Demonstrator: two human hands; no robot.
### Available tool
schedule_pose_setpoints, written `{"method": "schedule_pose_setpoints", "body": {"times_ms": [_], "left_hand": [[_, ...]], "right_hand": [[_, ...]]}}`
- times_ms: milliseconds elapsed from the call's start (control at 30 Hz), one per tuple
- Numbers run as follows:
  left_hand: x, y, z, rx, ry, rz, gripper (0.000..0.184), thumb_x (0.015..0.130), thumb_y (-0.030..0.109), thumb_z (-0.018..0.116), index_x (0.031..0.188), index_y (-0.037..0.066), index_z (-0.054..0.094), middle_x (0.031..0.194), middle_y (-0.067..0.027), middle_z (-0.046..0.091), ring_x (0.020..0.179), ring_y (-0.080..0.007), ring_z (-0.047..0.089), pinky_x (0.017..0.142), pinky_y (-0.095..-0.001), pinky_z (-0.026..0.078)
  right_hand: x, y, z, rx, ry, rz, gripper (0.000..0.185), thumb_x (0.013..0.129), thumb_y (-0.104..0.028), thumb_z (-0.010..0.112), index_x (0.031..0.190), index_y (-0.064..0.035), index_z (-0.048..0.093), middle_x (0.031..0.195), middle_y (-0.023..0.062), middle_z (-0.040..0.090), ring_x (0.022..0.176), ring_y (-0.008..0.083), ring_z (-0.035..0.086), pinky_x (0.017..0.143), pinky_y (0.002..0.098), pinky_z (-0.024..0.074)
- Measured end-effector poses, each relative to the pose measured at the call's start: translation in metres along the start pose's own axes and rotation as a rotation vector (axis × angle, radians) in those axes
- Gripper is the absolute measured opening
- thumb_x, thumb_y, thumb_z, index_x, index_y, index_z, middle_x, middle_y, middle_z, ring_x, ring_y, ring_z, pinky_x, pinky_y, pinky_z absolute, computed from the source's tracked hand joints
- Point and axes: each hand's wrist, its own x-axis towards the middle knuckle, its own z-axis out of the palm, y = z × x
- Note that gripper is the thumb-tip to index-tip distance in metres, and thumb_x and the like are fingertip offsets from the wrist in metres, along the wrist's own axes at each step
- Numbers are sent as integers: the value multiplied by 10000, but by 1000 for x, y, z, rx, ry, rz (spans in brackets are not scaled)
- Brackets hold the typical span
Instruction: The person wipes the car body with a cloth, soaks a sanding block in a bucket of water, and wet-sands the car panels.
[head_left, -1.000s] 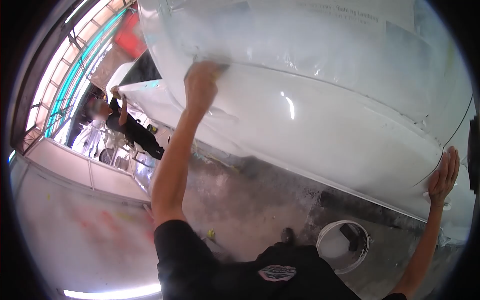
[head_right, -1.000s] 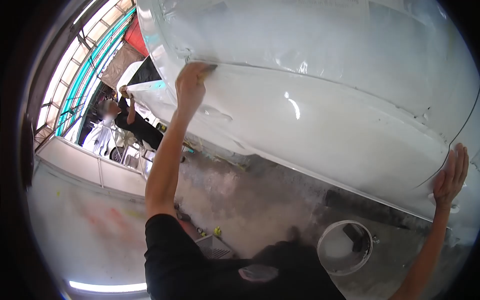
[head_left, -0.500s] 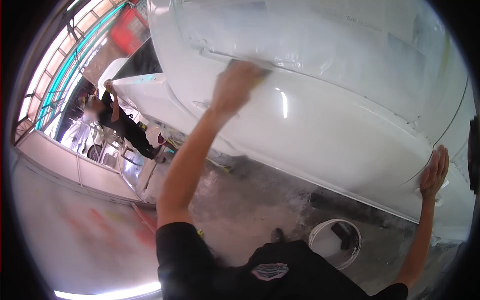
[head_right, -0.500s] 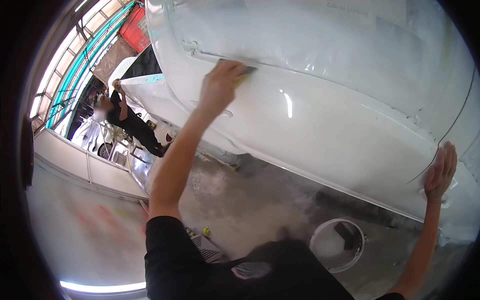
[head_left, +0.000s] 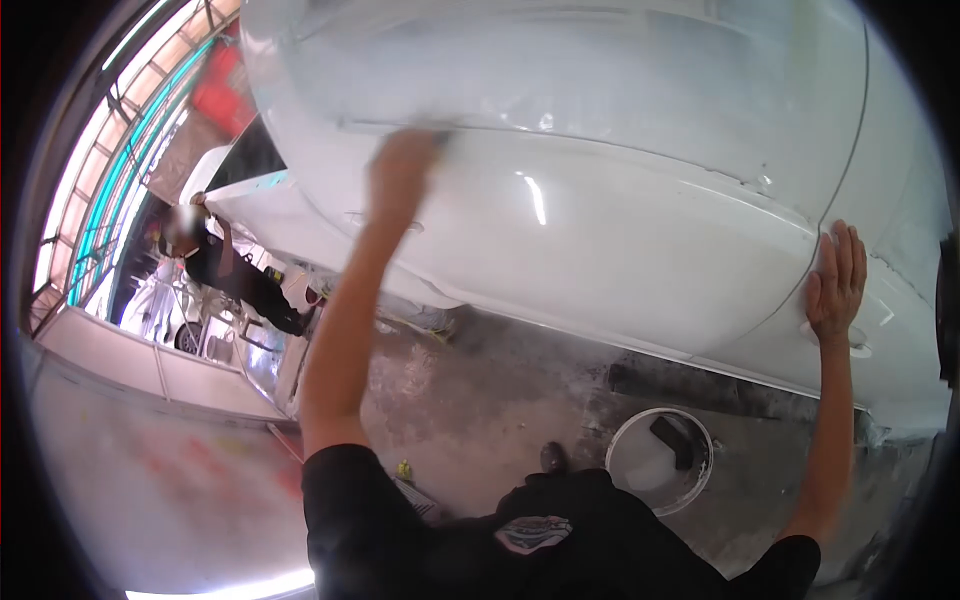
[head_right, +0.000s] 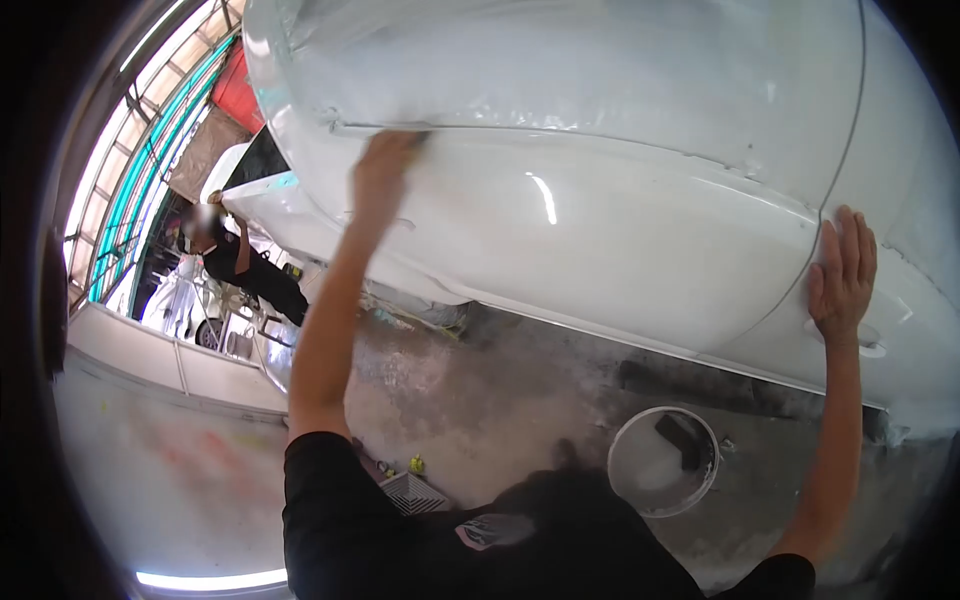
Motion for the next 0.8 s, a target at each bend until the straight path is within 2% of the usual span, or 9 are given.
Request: {"method": "schedule_pose_setpoints", "body": {"times_ms": [133, 233, 333, 400, 433, 467, 567, 667, 800], "left_hand": [[-11, 29, 4, 82, 123, -111, 377, 892, -25, 605, 1263, 7, 662, 1228, -164, 672, 1115, -333, 664, 956, -411, 551], [-18, 186, 69, -235, 228, 22, 585, 903, -71, 474, 1488, -67, 448, 1584, -209, 424, 1502, -379, 353, 1252, -517, 230], [0, 277, 75, -319, 148, 92, 568, 930, 44, 502, 1491, -30, 449, 1596, -207, 395, 1524, -382, 309, 1253, -561, 207], [3, 223, 60, -92, -321, 3, 514, 970, 66, 473, 1476, -22, 449, 1584, -194, 411, 1502, -386, 341, 1241, -540, 239], [-28, 164, 95, -179, 187, -85, 435, 994, 72, 445, 1418, -19, 486, 1538, -193, 453, 1474, -370, 381, 1224, -519, 276], [-17, 127, 46, -107, -275, -563, 556, 1090, 158, 366, 1617, 37, 238, 1665, -181, 268, 1553, -299, 242, 1266, -397, 238], [-67, 12, 32, 111, 103, -457, 570, 1062, 130, 472, 1596, 20, 307, 1640, -201, 318, 1532, -350, 284, 1237, -402, 293], [-43, 106, 66, -126, 297, -428, 601, 997, 55, 487, 1580, 31, 346, 1645, -182, 322, 1554, -352, 232, 1264, -453, 225], [-24, 188, 81, -115, 84, -146, 642, 914, -3, 490, 1549, 38, 401, 1638, -149, 350, 1552, -333, 244, 1278, -500, 137]], "right_hand": [[6, -5, 0, -1, 4, 20, 467, 1052, -255, 399, 1471, -86, 521, 1572, 150, 453, 1461, 361, 409, 1225, 504, 309], [9, -9, 2, 12, 7, 12, 468, 1042, -237, 414, 1464, -71, 526, 1567, 157, 458, 1458, 365, 412, 1219, 506, 316], [12, -4, -1, 11, -1, -7, 469, 1027, -220, 428, 1451, -51, 538, 1561, 164, 464, 1456, 376, 411, 1215, 507, 319], [10, -6, -3, 37, -13, -2, 470, 1018, -211, 434, 1442, -39, 546, 1555, 167, 470, 1455, 383, 410, 1215, 508, 320], [10, -7, -3, 26, -16, 1, 472, 1015, -205, 430, 1437, -31, 549, 1550, 171, 476, 1454, 386, 410, 1216, 510, 319], [10, -6, -1, 17, -5, 3, 473, 1016, -205, 430, 1439, -29, 547, 1549, 172, 476, 1455, 386, 409, 1216, 511, 318], [10, -9, 2, 18, 12, -4, 475, 1018, -202, 428, 1443, -24, 543, 1548, 176, 477, 1456, 385, 408, 1219, 512, 314], [14, -8, -2, 23, 14, -5, 476, 1020, -194, 422, 1446, -19, 539, 1547, 184, 476, 1457, 388, 405, 1221, 514, 311], [9, -10, -1, 30, -2, -34, 480, 1020, -187, 418, 1455, -14, 526, 1547, 195, 472, 1457, 399, 402, 1221, 520, 307]]}}
